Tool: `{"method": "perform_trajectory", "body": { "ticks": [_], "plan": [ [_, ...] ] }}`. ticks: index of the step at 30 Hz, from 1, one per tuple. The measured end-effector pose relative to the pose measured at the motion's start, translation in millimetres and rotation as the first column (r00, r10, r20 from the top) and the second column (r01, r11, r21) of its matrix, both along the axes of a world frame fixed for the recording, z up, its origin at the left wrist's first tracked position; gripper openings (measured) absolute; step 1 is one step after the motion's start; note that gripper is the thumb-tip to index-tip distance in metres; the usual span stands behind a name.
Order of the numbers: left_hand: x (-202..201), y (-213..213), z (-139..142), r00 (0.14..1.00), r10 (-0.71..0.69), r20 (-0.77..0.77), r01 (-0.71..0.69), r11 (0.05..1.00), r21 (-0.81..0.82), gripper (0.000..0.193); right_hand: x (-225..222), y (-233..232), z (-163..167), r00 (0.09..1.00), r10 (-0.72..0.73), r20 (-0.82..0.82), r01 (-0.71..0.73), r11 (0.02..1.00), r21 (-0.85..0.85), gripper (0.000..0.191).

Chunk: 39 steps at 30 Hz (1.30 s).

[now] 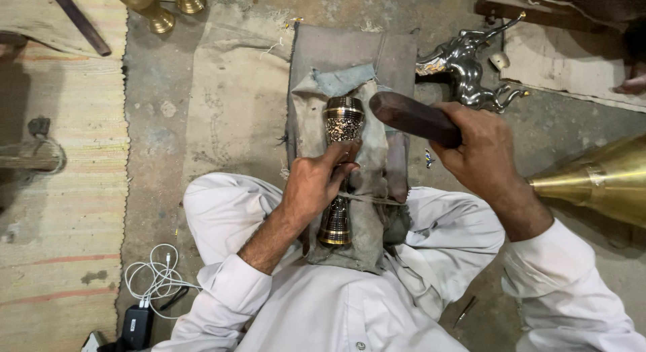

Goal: The person sits on the floor with an ornate brass vase clamped in a cloth-wrapped vise, holding a small chisel against the vase surface and striking it with a wooden mallet to engrave decorative patterns. The person periodically rotates the vase and repositions the chisel to work on different areas of the design.

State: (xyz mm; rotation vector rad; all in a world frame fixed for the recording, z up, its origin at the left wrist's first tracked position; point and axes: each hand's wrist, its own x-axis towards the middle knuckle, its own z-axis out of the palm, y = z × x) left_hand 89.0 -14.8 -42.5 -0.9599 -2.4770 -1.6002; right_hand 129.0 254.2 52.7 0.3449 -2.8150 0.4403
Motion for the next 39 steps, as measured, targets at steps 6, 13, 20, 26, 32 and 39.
{"method": "perform_trajectory", "body": {
  "ticks": [6,13,20,26,32,39],
  "plan": [
    [-1.4,0.4,-0.7,1.000,-0.001,0.017,0.002,0.997,-0.073,0.036,1.6,8.4,4.7,1.000,-0.011,0.001,0.011,0.991,0.132,0.038],
    [-3.8,0.3,-2.1,1.000,-0.013,-0.010,0.013,1.000,-0.007,0.039,0.8,12.2,5.1,0.997,-0.038,0.071,0.023,0.981,0.192,0.038],
    [-1.2,-3.4,-7.8,0.999,0.012,0.044,-0.012,1.000,0.005,0.038,2.1,15.4,2.1,0.971,-0.121,0.204,0.048,0.942,0.331,0.034],
    [-2.8,-10.1,-20.9,0.976,0.059,0.212,-0.084,0.990,0.112,0.040,-3.4,22.6,0.2,0.972,-0.056,0.230,-0.015,0.954,0.298,0.041],
    [-1.6,-8.6,-17.4,0.968,0.073,0.240,-0.107,0.985,0.132,0.040,-17.0,5.3,4.4,0.998,-0.054,-0.021,0.055,0.997,0.055,0.028],
    [-2.6,-5.0,-11.4,0.952,0.086,0.295,-0.116,0.989,0.088,0.039,-39.3,-11.7,36.5,0.995,0.083,0.048,-0.095,0.899,0.426,0.028]
  ]
}}
